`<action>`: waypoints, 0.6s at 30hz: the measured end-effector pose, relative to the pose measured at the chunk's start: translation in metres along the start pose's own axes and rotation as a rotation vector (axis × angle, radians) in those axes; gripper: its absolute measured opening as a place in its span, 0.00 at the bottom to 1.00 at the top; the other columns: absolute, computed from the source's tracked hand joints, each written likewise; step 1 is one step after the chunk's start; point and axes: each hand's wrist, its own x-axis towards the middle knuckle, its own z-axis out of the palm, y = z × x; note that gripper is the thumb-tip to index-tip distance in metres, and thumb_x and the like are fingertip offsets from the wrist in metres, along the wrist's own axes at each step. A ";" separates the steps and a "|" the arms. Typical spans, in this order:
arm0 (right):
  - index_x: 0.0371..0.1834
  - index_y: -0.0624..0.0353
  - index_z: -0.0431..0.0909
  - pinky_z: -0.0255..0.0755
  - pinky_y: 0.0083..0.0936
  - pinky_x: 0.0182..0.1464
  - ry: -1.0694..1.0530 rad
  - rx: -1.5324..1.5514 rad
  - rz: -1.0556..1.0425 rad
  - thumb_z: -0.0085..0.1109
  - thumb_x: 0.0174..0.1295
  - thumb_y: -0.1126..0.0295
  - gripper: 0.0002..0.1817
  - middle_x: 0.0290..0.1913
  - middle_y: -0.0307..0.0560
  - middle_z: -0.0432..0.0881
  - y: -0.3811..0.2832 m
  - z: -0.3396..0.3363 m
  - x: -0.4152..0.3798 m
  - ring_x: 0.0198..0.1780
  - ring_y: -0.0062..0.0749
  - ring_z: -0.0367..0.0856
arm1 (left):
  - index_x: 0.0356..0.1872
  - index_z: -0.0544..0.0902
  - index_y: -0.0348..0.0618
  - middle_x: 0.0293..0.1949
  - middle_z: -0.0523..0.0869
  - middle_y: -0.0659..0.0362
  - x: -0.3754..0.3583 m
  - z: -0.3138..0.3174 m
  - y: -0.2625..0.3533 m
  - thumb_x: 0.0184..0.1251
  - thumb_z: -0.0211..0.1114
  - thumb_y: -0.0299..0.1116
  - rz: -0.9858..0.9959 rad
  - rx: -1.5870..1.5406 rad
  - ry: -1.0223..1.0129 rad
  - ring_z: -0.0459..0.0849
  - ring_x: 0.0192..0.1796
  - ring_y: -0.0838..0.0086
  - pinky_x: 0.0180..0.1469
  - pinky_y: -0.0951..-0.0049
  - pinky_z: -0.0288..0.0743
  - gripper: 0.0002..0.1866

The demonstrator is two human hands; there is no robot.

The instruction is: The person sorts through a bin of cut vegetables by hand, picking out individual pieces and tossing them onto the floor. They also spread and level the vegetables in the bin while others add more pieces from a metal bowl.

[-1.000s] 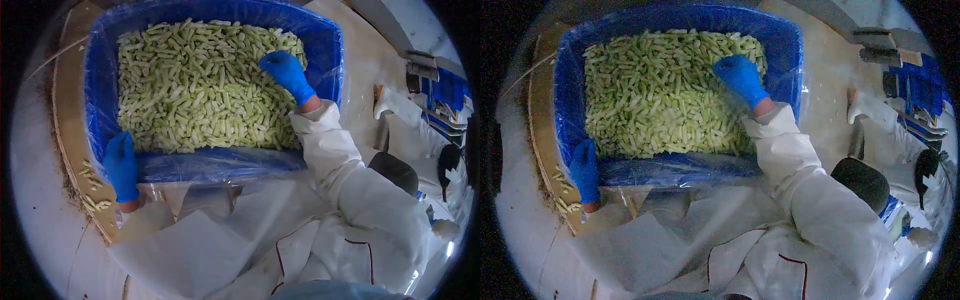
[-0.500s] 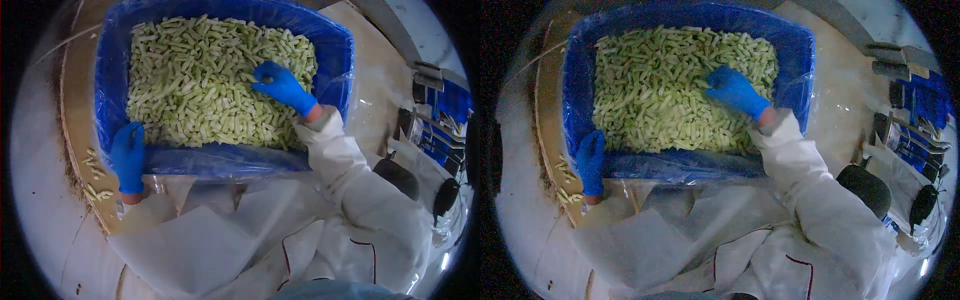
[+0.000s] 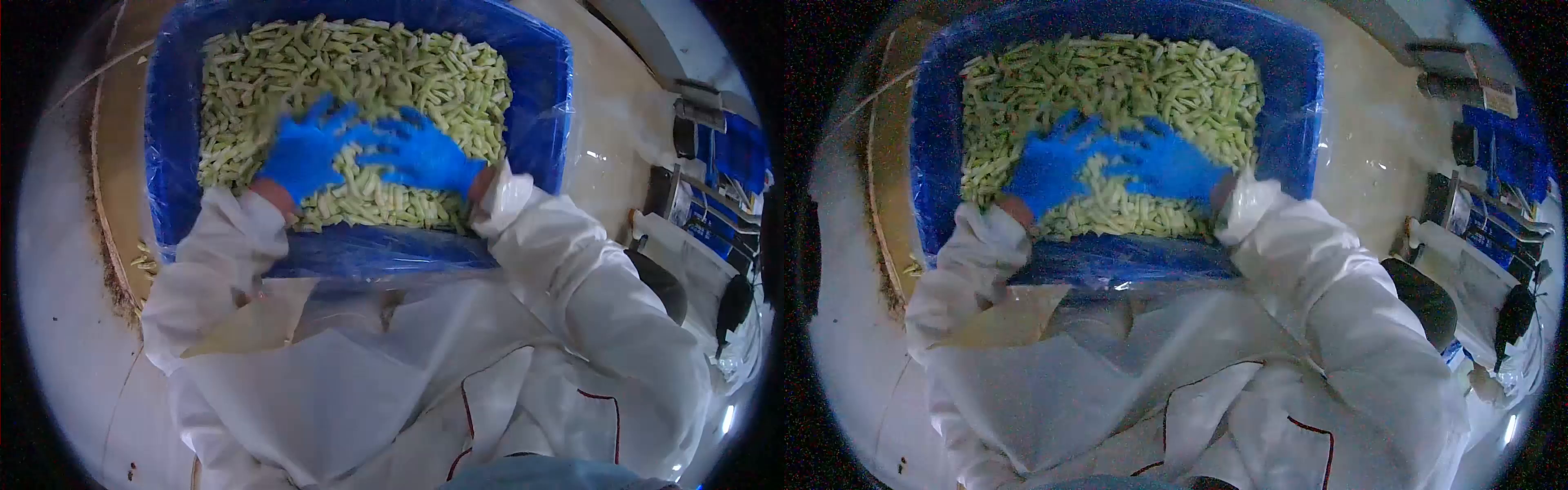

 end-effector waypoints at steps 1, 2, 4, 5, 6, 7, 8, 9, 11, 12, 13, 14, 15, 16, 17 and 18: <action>0.65 0.32 0.68 0.56 0.50 0.64 -0.014 -0.104 0.033 0.52 0.61 0.49 0.27 0.68 0.43 0.63 0.015 -0.004 0.005 0.66 0.42 0.64 | 0.66 0.67 0.70 0.71 0.60 0.63 0.009 -0.007 -0.009 0.47 0.71 0.47 -0.080 0.053 -0.010 0.62 0.70 0.59 0.64 0.41 0.59 0.39; 0.65 0.32 0.68 0.57 0.51 0.64 0.021 -0.144 0.032 0.53 0.61 0.50 0.27 0.69 0.42 0.62 0.034 -0.007 0.008 0.67 0.41 0.63 | 0.66 0.67 0.72 0.72 0.60 0.65 0.017 -0.018 -0.020 0.47 0.71 0.49 -0.161 0.109 -0.020 0.61 0.71 0.60 0.63 0.40 0.59 0.40; 0.65 0.33 0.68 0.61 0.53 0.61 0.057 -0.211 0.007 0.53 0.60 0.53 0.26 0.68 0.40 0.64 0.064 -0.019 0.011 0.66 0.42 0.64 | 0.67 0.66 0.71 0.71 0.61 0.62 0.030 -0.016 -0.053 0.51 0.68 0.49 -0.235 0.246 0.112 0.60 0.71 0.60 0.66 0.47 0.60 0.37; 0.64 0.33 0.68 0.64 0.54 0.57 0.058 -0.236 -0.016 0.52 0.60 0.56 0.25 0.67 0.40 0.66 0.075 -0.027 0.011 0.65 0.42 0.66 | 0.67 0.66 0.72 0.71 0.61 0.61 0.032 -0.004 -0.081 0.54 0.67 0.49 -0.267 0.201 0.180 0.62 0.70 0.59 0.64 0.46 0.62 0.36; 0.64 0.33 0.68 0.63 0.53 0.59 0.033 -0.195 0.065 0.54 0.60 0.58 0.26 0.68 0.41 0.64 0.093 -0.037 0.007 0.66 0.42 0.64 | 0.66 0.66 0.73 0.70 0.61 0.59 0.033 0.011 -0.113 0.56 0.66 0.48 -0.302 0.153 0.247 0.63 0.69 0.58 0.61 0.45 0.64 0.34; 0.64 0.34 0.68 0.62 0.52 0.60 0.005 -0.148 0.152 0.56 0.59 0.60 0.27 0.68 0.42 0.63 0.112 -0.046 -0.003 0.67 0.42 0.62 | 0.66 0.66 0.73 0.70 0.61 0.57 0.030 0.022 -0.123 0.58 0.65 0.48 -0.331 0.103 0.305 0.65 0.67 0.57 0.58 0.44 0.66 0.33; 0.65 0.35 0.69 0.62 0.52 0.61 -0.017 -0.099 0.240 0.58 0.58 0.63 0.28 0.69 0.43 0.62 0.121 -0.053 -0.014 0.68 0.42 0.61 | 0.65 0.68 0.71 0.68 0.63 0.55 0.023 0.016 -0.114 0.58 0.64 0.46 -0.388 0.127 0.285 0.67 0.65 0.57 0.57 0.48 0.68 0.31; 0.64 0.35 0.69 0.62 0.52 0.61 -0.045 -0.188 0.265 0.60 0.57 0.63 0.29 0.69 0.44 0.62 0.120 -0.066 -0.023 0.68 0.44 0.61 | 0.64 0.70 0.68 0.67 0.64 0.53 0.014 -0.002 -0.103 0.58 0.64 0.44 -0.452 0.159 0.276 0.69 0.64 0.57 0.55 0.51 0.71 0.29; 0.64 0.36 0.69 0.61 0.52 0.61 -0.106 -0.362 0.311 0.62 0.53 0.65 0.31 0.68 0.46 0.62 0.095 -0.088 -0.045 0.67 0.46 0.61 | 0.60 0.74 0.64 0.64 0.68 0.50 0.003 -0.009 -0.071 0.58 0.63 0.39 -0.395 0.310 0.318 0.73 0.61 0.57 0.51 0.57 0.74 0.25; 0.64 0.36 0.69 0.61 0.52 0.62 -0.192 -0.148 0.229 0.65 0.49 0.64 0.34 0.69 0.45 0.62 0.081 -0.083 -0.055 0.68 0.47 0.61 | 0.56 0.77 0.61 0.63 0.70 0.49 0.002 0.000 -0.050 0.57 0.63 0.37 -0.267 0.430 0.372 0.74 0.59 0.58 0.49 0.58 0.75 0.23; 0.64 0.36 0.68 0.60 0.52 0.63 -0.273 0.064 0.145 0.68 0.45 0.63 0.37 0.69 0.45 0.62 0.065 -0.073 -0.068 0.68 0.47 0.60 | 0.58 0.77 0.61 0.63 0.71 0.51 0.009 0.002 -0.015 0.57 0.62 0.37 -0.180 0.177 0.225 0.73 0.61 0.58 0.55 0.57 0.70 0.24; 0.64 0.34 0.67 0.58 0.53 0.64 -0.321 0.144 -0.028 0.70 0.42 0.63 0.40 0.69 0.44 0.61 0.041 -0.066 -0.080 0.68 0.47 0.60 | 0.59 0.76 0.61 0.64 0.71 0.54 0.016 0.004 0.021 0.57 0.61 0.37 -0.091 -0.073 0.078 0.71 0.63 0.59 0.61 0.57 0.66 0.25; 0.64 0.32 0.66 0.56 0.54 0.65 -0.367 0.225 -0.203 0.71 0.38 0.62 0.42 0.70 0.43 0.61 0.019 -0.058 -0.091 0.68 0.48 0.60 | 0.57 0.77 0.63 0.65 0.71 0.55 0.007 0.008 0.051 0.57 0.61 0.37 0.180 -0.171 0.073 0.70 0.64 0.61 0.64 0.53 0.61 0.23; 0.63 0.30 0.67 0.55 0.55 0.66 -0.362 0.130 -0.234 0.72 0.38 0.61 0.42 0.70 0.42 0.60 0.011 -0.046 -0.100 0.68 0.47 0.60 | 0.55 0.79 0.64 0.65 0.70 0.56 -0.001 0.017 0.070 0.56 0.60 0.37 0.449 -0.265 0.066 0.68 0.66 0.64 0.67 0.49 0.57 0.21; 0.63 0.29 0.67 0.54 0.56 0.66 -0.356 0.038 -0.266 0.72 0.37 0.60 0.43 0.70 0.41 0.60 0.005 -0.034 -0.107 0.69 0.47 0.60 | 0.53 0.80 0.66 0.65 0.70 0.57 0.000 0.032 0.071 0.56 0.61 0.38 0.502 -0.263 0.064 0.67 0.67 0.65 0.67 0.46 0.53 0.21; 0.62 0.27 0.67 0.53 0.57 0.67 -0.345 -0.051 -0.298 0.73 0.36 0.59 0.43 0.70 0.40 0.60 0.001 -0.026 -0.109 0.69 0.47 0.59 | 0.52 0.81 0.67 0.66 0.70 0.58 0.001 0.050 0.065 0.55 0.62 0.39 0.553 -0.260 0.056 0.66 0.68 0.65 0.68 0.43 0.50 0.20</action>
